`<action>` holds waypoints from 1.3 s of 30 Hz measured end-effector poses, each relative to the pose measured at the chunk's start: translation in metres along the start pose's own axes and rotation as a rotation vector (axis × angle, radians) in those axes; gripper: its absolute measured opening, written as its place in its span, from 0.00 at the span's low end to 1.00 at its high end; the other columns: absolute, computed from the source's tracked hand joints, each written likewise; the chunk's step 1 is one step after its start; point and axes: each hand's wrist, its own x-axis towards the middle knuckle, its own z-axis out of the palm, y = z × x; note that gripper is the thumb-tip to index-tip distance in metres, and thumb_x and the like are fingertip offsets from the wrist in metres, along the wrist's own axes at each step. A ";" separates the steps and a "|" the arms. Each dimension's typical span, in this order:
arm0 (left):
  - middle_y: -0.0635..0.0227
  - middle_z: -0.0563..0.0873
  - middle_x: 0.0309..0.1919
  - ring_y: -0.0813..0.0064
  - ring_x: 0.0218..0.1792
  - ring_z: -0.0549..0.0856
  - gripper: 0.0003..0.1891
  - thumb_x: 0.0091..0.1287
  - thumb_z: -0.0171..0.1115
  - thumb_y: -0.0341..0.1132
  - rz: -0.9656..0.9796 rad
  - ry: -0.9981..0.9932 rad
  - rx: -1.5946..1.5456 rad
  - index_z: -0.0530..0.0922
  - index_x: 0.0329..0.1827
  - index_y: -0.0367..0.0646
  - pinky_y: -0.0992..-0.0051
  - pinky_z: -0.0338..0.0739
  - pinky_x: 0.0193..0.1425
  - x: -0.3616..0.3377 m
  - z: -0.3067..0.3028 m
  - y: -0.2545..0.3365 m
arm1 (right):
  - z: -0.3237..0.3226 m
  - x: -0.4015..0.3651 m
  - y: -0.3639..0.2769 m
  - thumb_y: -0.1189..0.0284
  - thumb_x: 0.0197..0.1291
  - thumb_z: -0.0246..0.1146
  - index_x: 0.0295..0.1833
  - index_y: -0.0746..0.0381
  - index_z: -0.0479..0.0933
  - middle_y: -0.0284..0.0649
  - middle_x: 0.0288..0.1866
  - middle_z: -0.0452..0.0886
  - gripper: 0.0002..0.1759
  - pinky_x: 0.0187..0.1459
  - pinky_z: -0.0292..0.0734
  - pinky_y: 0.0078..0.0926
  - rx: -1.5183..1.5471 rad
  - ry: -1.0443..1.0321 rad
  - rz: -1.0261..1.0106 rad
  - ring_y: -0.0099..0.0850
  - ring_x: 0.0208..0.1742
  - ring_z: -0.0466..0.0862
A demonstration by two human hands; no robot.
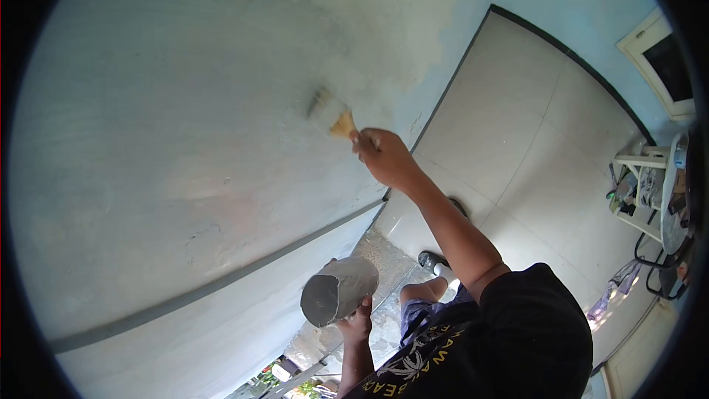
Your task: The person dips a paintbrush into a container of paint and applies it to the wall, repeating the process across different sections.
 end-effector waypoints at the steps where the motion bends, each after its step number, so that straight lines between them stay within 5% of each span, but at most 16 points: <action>1: 0.55 0.64 0.70 0.61 0.68 0.68 0.47 0.58 0.73 0.43 0.010 0.013 -0.011 0.54 0.74 0.35 0.61 0.64 0.70 0.000 -0.002 0.004 | -0.006 -0.004 -0.022 0.57 0.72 0.51 0.34 0.68 0.77 0.44 0.22 0.77 0.25 0.31 0.71 0.31 0.074 0.022 -0.103 0.31 0.24 0.75; 4: 0.55 0.65 0.70 0.62 0.67 0.68 0.47 0.57 0.74 0.44 0.067 0.070 -0.037 0.55 0.74 0.36 0.61 0.64 0.69 -0.006 0.009 0.024 | -0.019 0.021 0.003 0.57 0.72 0.53 0.34 0.67 0.77 0.38 0.20 0.73 0.23 0.28 0.67 0.26 0.242 0.089 -0.243 0.24 0.22 0.70; 9: 0.58 0.70 0.65 0.63 0.64 0.72 0.45 0.55 0.75 0.46 0.029 0.129 -0.059 0.59 0.71 0.37 0.61 0.64 0.69 -0.019 0.008 0.041 | 0.005 0.065 0.138 0.57 0.72 0.51 0.37 0.66 0.78 0.39 0.22 0.77 0.23 0.30 0.70 0.30 0.235 0.073 -0.079 0.28 0.24 0.75; 12: 0.59 0.74 0.61 0.64 0.61 0.74 0.42 0.55 0.76 0.45 -0.014 0.150 -0.056 0.62 0.68 0.37 0.63 0.67 0.67 -0.018 0.003 0.047 | 0.001 0.057 0.155 0.58 0.72 0.50 0.38 0.67 0.80 0.45 0.29 0.84 0.23 0.37 0.75 0.37 -0.133 0.219 -0.049 0.38 0.32 0.84; 14: 0.60 0.77 0.57 0.66 0.57 0.77 0.39 0.54 0.76 0.43 -0.039 0.128 -0.070 0.66 0.65 0.36 0.65 0.69 0.64 -0.021 0.002 0.055 | -0.015 0.063 0.175 0.58 0.70 0.51 0.37 0.67 0.80 0.49 0.35 0.85 0.23 0.38 0.76 0.42 -0.514 0.146 0.071 0.48 0.35 0.85; 17: 0.60 0.77 0.57 0.66 0.57 0.77 0.39 0.54 0.77 0.43 0.066 0.089 -0.069 0.66 0.65 0.36 0.65 0.69 0.64 -0.021 0.003 0.064 | -0.037 0.091 0.216 0.60 0.70 0.52 0.39 0.68 0.81 0.51 0.36 0.85 0.22 0.39 0.78 0.43 -0.952 -0.106 0.026 0.49 0.39 0.85; 18: 0.60 0.73 0.61 0.68 0.59 0.75 0.40 0.56 0.74 0.36 0.137 0.051 -0.042 0.62 0.69 0.36 0.67 0.69 0.64 -0.022 -0.004 0.056 | -0.045 0.081 0.182 0.60 0.69 0.53 0.36 0.69 0.80 0.51 0.31 0.84 0.22 0.36 0.78 0.43 -0.915 -0.193 0.026 0.46 0.36 0.85; 20: 0.60 0.73 0.62 0.68 0.60 0.74 0.41 0.56 0.74 0.37 0.148 0.055 -0.040 0.62 0.70 0.36 0.67 0.69 0.64 -0.028 -0.007 0.063 | -0.045 0.064 0.108 0.60 0.68 0.55 0.34 0.69 0.80 0.50 0.28 0.83 0.21 0.33 0.77 0.41 -0.418 0.052 0.193 0.42 0.32 0.85; 24: 0.60 0.75 0.59 0.67 0.58 0.76 0.40 0.55 0.76 0.41 0.229 0.120 -0.034 0.64 0.67 0.36 0.66 0.70 0.63 -0.029 -0.007 0.074 | -0.062 0.015 -0.027 0.57 0.69 0.55 0.35 0.66 0.76 0.38 0.21 0.77 0.22 0.23 0.67 0.26 -0.228 0.129 -0.160 0.28 0.19 0.72; 26: 0.60 0.76 0.58 0.65 0.58 0.76 0.40 0.55 0.76 0.42 0.181 0.181 -0.025 0.65 0.66 0.36 0.63 0.69 0.64 -0.037 -0.011 0.081 | -0.078 -0.031 -0.089 0.58 0.71 0.54 0.33 0.61 0.73 0.29 0.20 0.70 0.19 0.22 0.60 0.18 0.313 -0.013 -0.260 0.19 0.19 0.64; 29: 0.59 0.75 0.59 0.64 0.59 0.76 0.41 0.55 0.76 0.42 0.181 0.239 -0.046 0.63 0.67 0.36 0.63 0.69 0.65 -0.033 -0.020 0.081 | -0.079 -0.041 -0.127 0.59 0.72 0.54 0.31 0.57 0.71 0.24 0.20 0.65 0.18 0.21 0.56 0.15 0.578 -0.072 -0.392 0.14 0.20 0.61; 32: 0.59 0.74 0.60 0.64 0.60 0.75 0.42 0.56 0.76 0.42 0.203 0.295 -0.061 0.62 0.68 0.36 0.63 0.68 0.66 -0.033 -0.026 0.080 | -0.059 0.005 -0.069 0.57 0.72 0.53 0.29 0.58 0.71 0.27 0.20 0.66 0.20 0.23 0.60 0.18 0.326 0.031 -0.358 0.16 0.21 0.62; 36: 0.59 0.73 0.61 0.64 0.61 0.74 0.42 0.56 0.75 0.40 0.202 0.278 -0.068 0.60 0.69 0.37 0.62 0.67 0.67 -0.027 -0.031 0.085 | -0.014 0.046 0.092 0.54 0.73 0.46 0.35 0.64 0.79 0.48 0.29 0.83 0.27 0.39 0.75 0.41 -0.251 0.260 -0.259 0.46 0.33 0.82; 39: 0.59 0.74 0.61 0.64 0.61 0.74 0.41 0.57 0.75 0.40 0.213 0.283 -0.075 0.60 0.69 0.37 0.62 0.67 0.67 -0.030 -0.030 0.093 | -0.030 0.058 0.162 0.51 0.71 0.46 0.43 0.68 0.81 0.60 0.41 0.83 0.30 0.49 0.76 0.48 -0.711 0.041 -0.096 0.55 0.45 0.82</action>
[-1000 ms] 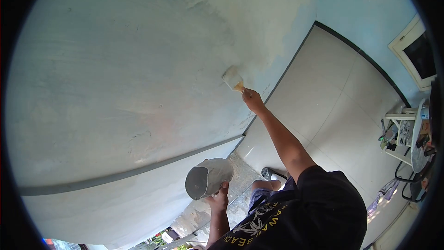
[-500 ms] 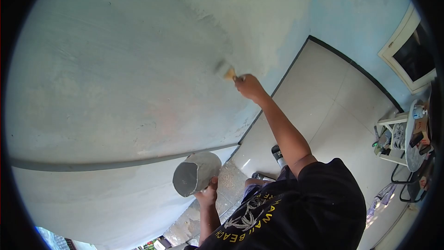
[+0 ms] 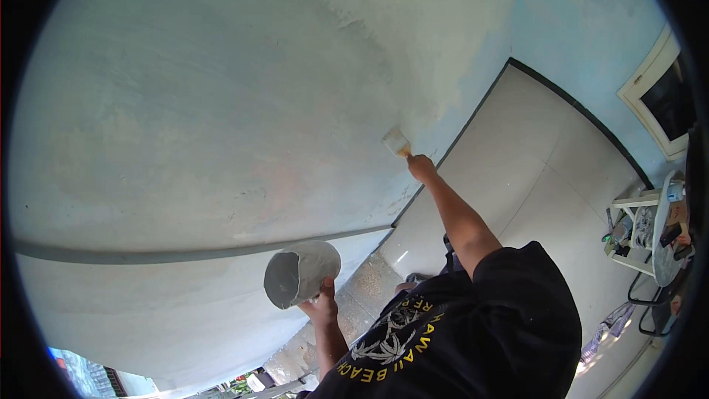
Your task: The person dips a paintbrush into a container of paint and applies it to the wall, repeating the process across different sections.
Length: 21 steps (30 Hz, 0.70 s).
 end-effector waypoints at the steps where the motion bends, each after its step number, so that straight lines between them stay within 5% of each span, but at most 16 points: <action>1: 0.59 0.74 0.61 0.64 0.61 0.74 0.41 0.57 0.75 0.39 0.003 0.020 -0.009 0.60 0.69 0.37 0.62 0.67 0.68 0.000 0.002 0.002 | 0.001 -0.004 0.012 0.51 0.71 0.47 0.42 0.69 0.80 0.60 0.41 0.83 0.30 0.49 0.76 0.47 0.056 -0.033 0.150 0.55 0.46 0.82; 3: 0.58 0.73 0.61 0.64 0.61 0.74 0.41 0.57 0.74 0.39 0.024 0.030 -0.030 0.61 0.69 0.37 0.61 0.67 0.68 0.004 0.005 0.006 | -0.011 -0.004 0.008 0.52 0.70 0.48 0.40 0.71 0.80 0.61 0.40 0.82 0.31 0.48 0.77 0.47 0.116 -0.041 0.293 0.55 0.46 0.82; 7: 0.58 0.74 0.61 0.63 0.61 0.74 0.40 0.57 0.75 0.39 0.028 -0.013 -0.094 0.61 0.68 0.37 0.61 0.67 0.67 0.006 0.011 0.014 | -0.106 -0.035 -0.097 0.56 0.68 0.53 0.33 0.70 0.78 0.56 0.30 0.82 0.26 0.41 0.75 0.46 0.065 0.130 -0.094 0.53 0.36 0.82; 9: 0.58 0.74 0.61 0.63 0.61 0.75 0.40 0.57 0.75 0.39 0.021 -0.020 -0.086 0.61 0.68 0.37 0.61 0.67 0.67 0.007 0.011 0.017 | -0.172 -0.069 -0.162 0.56 0.69 0.54 0.27 0.67 0.74 0.46 0.21 0.77 0.26 0.31 0.71 0.38 0.326 0.195 -0.172 0.40 0.23 0.75; 12: 0.59 0.74 0.60 0.63 0.60 0.75 0.40 0.57 0.75 0.40 0.058 0.025 -0.077 0.62 0.68 0.38 0.61 0.68 0.67 0.006 0.016 0.019 | -0.214 -0.092 -0.210 0.56 0.71 0.51 0.26 0.67 0.71 0.46 0.19 0.74 0.27 0.29 0.66 0.39 0.587 0.230 -0.276 0.40 0.21 0.69; 14: 0.58 0.75 0.60 0.63 0.60 0.75 0.40 0.56 0.76 0.41 0.028 -0.055 -0.090 0.62 0.68 0.38 0.61 0.69 0.66 0.008 0.014 0.022 | -0.218 -0.093 -0.227 0.56 0.71 0.53 0.27 0.67 0.70 0.46 0.18 0.72 0.26 0.27 0.64 0.34 0.747 0.196 -0.334 0.36 0.20 0.65; 21: 0.58 0.74 0.60 0.63 0.61 0.75 0.42 0.55 0.76 0.41 -0.020 -0.053 -0.098 0.61 0.68 0.36 0.61 0.68 0.66 0.009 0.005 0.010 | -0.083 -0.052 -0.130 0.55 0.71 0.49 0.34 0.67 0.78 0.55 0.28 0.81 0.26 0.39 0.74 0.46 0.429 0.192 -0.093 0.54 0.34 0.81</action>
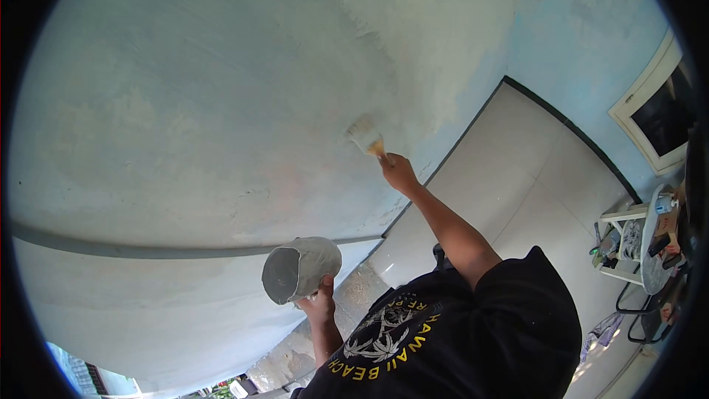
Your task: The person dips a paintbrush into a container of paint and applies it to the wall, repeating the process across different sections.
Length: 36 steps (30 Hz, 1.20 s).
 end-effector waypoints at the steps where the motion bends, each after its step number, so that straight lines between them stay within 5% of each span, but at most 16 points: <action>1: 0.58 0.74 0.60 0.63 0.61 0.75 0.42 0.55 0.76 0.40 0.002 0.019 0.006 0.61 0.68 0.35 0.61 0.68 0.66 0.000 -0.005 -0.005 | 0.008 -0.002 0.025 0.54 0.71 0.49 0.34 0.68 0.78 0.56 0.29 0.81 0.27 0.40 0.75 0.46 -0.085 -0.065 0.076 0.53 0.35 0.81; 3: 0.58 0.74 0.61 0.63 0.61 0.75 0.42 0.55 0.75 0.39 -0.005 0.038 0.018 0.61 0.68 0.35 0.61 0.68 0.66 -0.008 -0.012 -0.008 | 0.023 0.002 0.096 0.53 0.70 0.49 0.33 0.70 0.79 0.56 0.29 0.82 0.30 0.41 0.77 0.45 -0.273 -0.232 0.174 0.52 0.35 0.83; 5: 0.57 0.74 0.61 0.62 0.61 0.74 0.41 0.56 0.74 0.38 0.011 0.026 -0.005 0.61 0.69 0.35 0.61 0.67 0.67 -0.005 -0.015 -0.010 | 0.012 -0.002 0.091 0.52 0.70 0.49 0.33 0.72 0.79 0.57 0.28 0.82 0.31 0.41 0.77 0.43 -0.146 -0.275 0.524 0.51 0.34 0.83; 10: 0.57 0.73 0.61 0.62 0.61 0.74 0.41 0.56 0.74 0.38 0.007 0.022 -0.017 0.60 0.69 0.36 0.60 0.67 0.67 -0.006 -0.016 -0.001 | -0.032 0.007 -0.017 0.55 0.70 0.50 0.31 0.72 0.78 0.54 0.24 0.80 0.29 0.35 0.76 0.39 0.010 -0.259 0.240 0.44 0.28 0.82; 12: 0.57 0.73 0.61 0.62 0.61 0.74 0.41 0.56 0.74 0.38 -0.012 0.024 0.002 0.60 0.69 0.36 0.60 0.67 0.67 -0.004 -0.015 -0.002 | -0.068 -0.007 -0.095 0.54 0.70 0.53 0.26 0.65 0.74 0.38 0.18 0.73 0.27 0.26 0.69 0.29 0.016 -0.201 0.042 0.27 0.18 0.70; 13: 0.57 0.73 0.61 0.62 0.61 0.74 0.41 0.56 0.74 0.38 0.004 0.021 0.006 0.60 0.69 0.37 0.60 0.67 0.67 -0.004 -0.016 -0.004 | -0.076 -0.014 -0.115 0.54 0.70 0.53 0.26 0.65 0.74 0.38 0.18 0.73 0.27 0.26 0.69 0.29 0.019 -0.202 0.046 0.27 0.18 0.70; 15: 0.58 0.73 0.61 0.62 0.61 0.75 0.41 0.56 0.74 0.38 0.027 0.014 0.003 0.60 0.69 0.37 0.60 0.68 0.67 0.000 -0.014 -0.005 | -0.083 -0.022 -0.138 0.56 0.72 0.48 0.28 0.70 0.75 0.54 0.23 0.78 0.29 0.35 0.72 0.44 0.101 -0.166 -0.053 0.48 0.27 0.79; 17: 0.58 0.73 0.61 0.62 0.61 0.74 0.42 0.56 0.74 0.38 0.029 -0.008 -0.009 0.59 0.70 0.37 0.59 0.67 0.67 0.003 -0.011 -0.001 | -0.059 -0.025 -0.113 0.55 0.72 0.47 0.29 0.70 0.76 0.55 0.25 0.79 0.30 0.37 0.72 0.45 0.114 -0.139 -0.089 0.51 0.30 0.79; 21: 0.58 0.72 0.61 0.62 0.61 0.74 0.42 0.56 0.74 0.38 0.006 0.021 -0.010 0.59 0.70 0.37 0.60 0.67 0.68 0.001 -0.011 0.000 | 0.008 -0.030 -0.014 0.56 0.72 0.47 0.31 0.69 0.78 0.55 0.26 0.80 0.28 0.41 0.74 0.45 -0.087 -0.198 0.098 0.53 0.33 0.80; 23: 0.58 0.73 0.61 0.62 0.61 0.74 0.42 0.56 0.75 0.38 0.024 -0.012 -0.013 0.59 0.70 0.37 0.60 0.67 0.67 0.006 -0.012 -0.002 | 0.047 -0.023 0.060 0.54 0.72 0.48 0.33 0.69 0.78 0.54 0.25 0.81 0.29 0.35 0.76 0.45 -0.170 -0.215 0.088 0.50 0.29 0.81; 24: 0.58 0.73 0.61 0.62 0.61 0.74 0.42 0.56 0.75 0.38 0.024 -0.010 -0.008 0.59 0.70 0.37 0.60 0.67 0.67 0.008 -0.012 -0.002 | 0.050 -0.019 0.075 0.54 0.72 0.48 0.34 0.69 0.78 0.50 0.24 0.80 0.28 0.28 0.73 0.43 -0.062 -0.295 0.364 0.45 0.24 0.79; 25: 0.58 0.73 0.61 0.62 0.61 0.75 0.42 0.56 0.75 0.38 0.019 0.016 -0.018 0.59 0.70 0.37 0.60 0.68 0.67 0.007 -0.013 -0.001 | 0.049 -0.019 0.081 0.54 0.72 0.49 0.35 0.68 0.78 0.46 0.22 0.79 0.27 0.21 0.70 0.41 0.048 -0.377 0.642 0.41 0.18 0.77; 26: 0.58 0.73 0.61 0.63 0.61 0.75 0.42 0.56 0.75 0.38 0.014 0.042 -0.030 0.60 0.69 0.37 0.60 0.68 0.67 0.005 -0.014 -0.002 | 0.045 -0.018 0.089 0.53 0.69 0.53 0.31 0.66 0.74 0.40 0.20 0.72 0.26 0.13 0.56 0.29 0.234 -0.399 0.777 0.28 0.15 0.67; 29: 0.58 0.74 0.61 0.63 0.61 0.75 0.41 0.56 0.75 0.38 0.046 0.024 -0.009 0.60 0.69 0.36 0.61 0.68 0.67 0.011 -0.023 -0.006 | 0.026 -0.009 0.056 0.57 0.71 0.52 0.30 0.67 0.73 0.35 0.19 0.70 0.24 0.14 0.55 0.29 0.183 -0.447 0.801 0.26 0.14 0.63; 36: 0.57 0.74 0.61 0.62 0.61 0.75 0.40 0.56 0.74 0.38 0.075 0.093 -0.027 0.62 0.68 0.36 0.61 0.68 0.67 0.012 -0.032 -0.012 | -0.094 0.002 -0.133 0.56 0.72 0.52 0.30 0.63 0.73 0.31 0.20 0.71 0.23 0.21 0.60 0.21 0.434 -0.237 0.216 0.19 0.18 0.65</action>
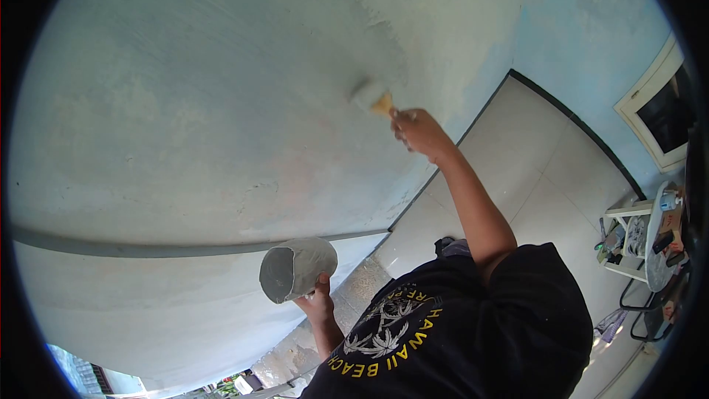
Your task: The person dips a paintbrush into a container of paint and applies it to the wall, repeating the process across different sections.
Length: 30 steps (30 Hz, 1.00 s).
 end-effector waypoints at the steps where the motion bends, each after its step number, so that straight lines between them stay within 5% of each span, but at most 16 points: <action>1: 0.57 0.74 0.61 0.62 0.61 0.75 0.40 0.56 0.74 0.38 -0.002 -0.004 0.003 0.61 0.69 0.36 0.60 0.68 0.68 0.001 -0.001 0.000 | -0.001 -0.001 -0.012 0.56 0.72 0.52 0.30 0.63 0.73 0.31 0.20 0.71 0.23 0.21 0.60 0.21 0.003 0.004 0.002 0.19 0.18 0.65; 3: 0.57 0.73 0.62 0.62 0.62 0.75 0.41 0.56 0.74 0.38 -0.006 -0.007 0.001 0.61 0.69 0.36 0.60 0.68 0.68 0.002 0.001 0.000 | -0.003 0.003 -0.028 0.54 0.73 0.51 0.29 0.59 0.71 0.27 0.19 0.68 0.23 0.21 0.58 0.18 0.171 -0.033 -0.281 0.17 0.20 0.63; 7: 0.57 0.73 0.62 0.61 0.62 0.74 0.41 0.57 0.74 0.37 -0.006 -0.020 -0.006 0.60 0.70 0.36 0.59 0.67 0.68 0.005 0.004 0.000 | 0.004 0.035 0.004 0.55 0.74 0.50 0.30 0.58 0.70 0.27 0.19 0.67 0.22 0.22 0.59 0.18 0.352 -0.104 -0.373 0.17 0.20 0.63; 9: 0.57 0.73 0.62 0.61 0.62 0.74 0.41 0.57 0.74 0.37 0.002 -0.034 0.009 0.60 0.70 0.36 0.59 0.67 0.68 0.007 0.002 0.001 | 0.013 0.062 0.060 0.54 0.74 0.49 0.31 0.59 0.71 0.27 0.19 0.67 0.23 0.23 0.60 0.19 0.003 0.002 -0.278 0.17 0.20 0.64; 14: 0.58 0.75 0.59 0.64 0.58 0.77 0.45 0.52 0.79 0.41 0.001 0.049 0.008 0.61 0.69 0.36 0.65 0.71 0.63 0.010 0.010 0.005 | 0.008 0.091 0.210 0.53 0.71 0.53 0.38 0.65 0.79 0.34 0.22 0.76 0.25 0.30 0.71 0.28 -0.024 0.092 -0.135 0.25 0.24 0.73; 17: 0.58 0.75 0.59 0.64 0.58 0.77 0.44 0.52 0.79 0.40 0.006 0.048 -0.019 0.62 0.68 0.36 0.65 0.71 0.63 0.009 0.010 -0.001 | -0.021 0.084 0.249 0.51 0.70 0.52 0.37 0.68 0.80 0.40 0.23 0.79 0.28 0.30 0.72 0.33 -0.316 0.106 0.063 0.32 0.25 0.77; 19: 0.57 0.74 0.61 0.63 0.60 0.75 0.43 0.54 0.76 0.39 -0.008 -0.008 -0.016 0.60 0.69 0.37 0.62 0.69 0.66 0.010 0.014 0.002 | -0.040 0.089 0.265 0.51 0.69 0.54 0.30 0.64 0.78 0.39 0.20 0.75 0.27 0.23 0.66 0.32 -0.486 0.089 0.485 0.29 0.21 0.71; 21: 0.57 0.72 0.62 0.61 0.62 0.74 0.42 0.56 0.74 0.37 -0.022 -0.062 -0.003 0.59 0.70 0.38 0.60 0.66 0.68 0.007 0.016 0.003 | -0.052 0.125 0.299 0.52 0.69 0.54 0.29 0.65 0.78 0.40 0.19 0.75 0.27 0.21 0.65 0.33 -0.520 0.047 0.534 0.30 0.19 0.71; 26: 0.57 0.73 0.61 0.61 0.61 0.74 0.42 0.56 0.74 0.37 -0.078 -0.121 0.021 0.60 0.69 0.37 0.59 0.67 0.68 0.005 0.019 0.004 | -0.055 0.116 0.144 0.56 0.67 0.57 0.24 0.71 0.77 0.44 0.20 0.76 0.28 0.19 0.64 0.32 -0.571 -0.109 0.387 0.31 0.17 0.71; 28: 0.57 0.73 0.61 0.61 0.62 0.74 0.42 0.56 0.74 0.37 -0.065 -0.130 0.018 0.59 0.70 0.37 0.59 0.67 0.68 0.003 0.022 0.005 | -0.057 0.078 0.059 0.55 0.65 0.57 0.19 0.68 0.74 0.44 0.18 0.74 0.29 0.23 0.69 0.35 -0.632 -0.045 0.179 0.36 0.17 0.73; 30: 0.57 0.73 0.62 0.61 0.62 0.74 0.42 0.56 0.73 0.36 -0.054 -0.139 0.014 0.58 0.70 0.38 0.59 0.67 0.68 0.004 0.024 0.007 | -0.063 0.038 0.000 0.53 0.65 0.58 0.21 0.66 0.75 0.39 0.18 0.73 0.29 0.23 0.67 0.30 -0.513 0.045 0.014 0.31 0.17 0.70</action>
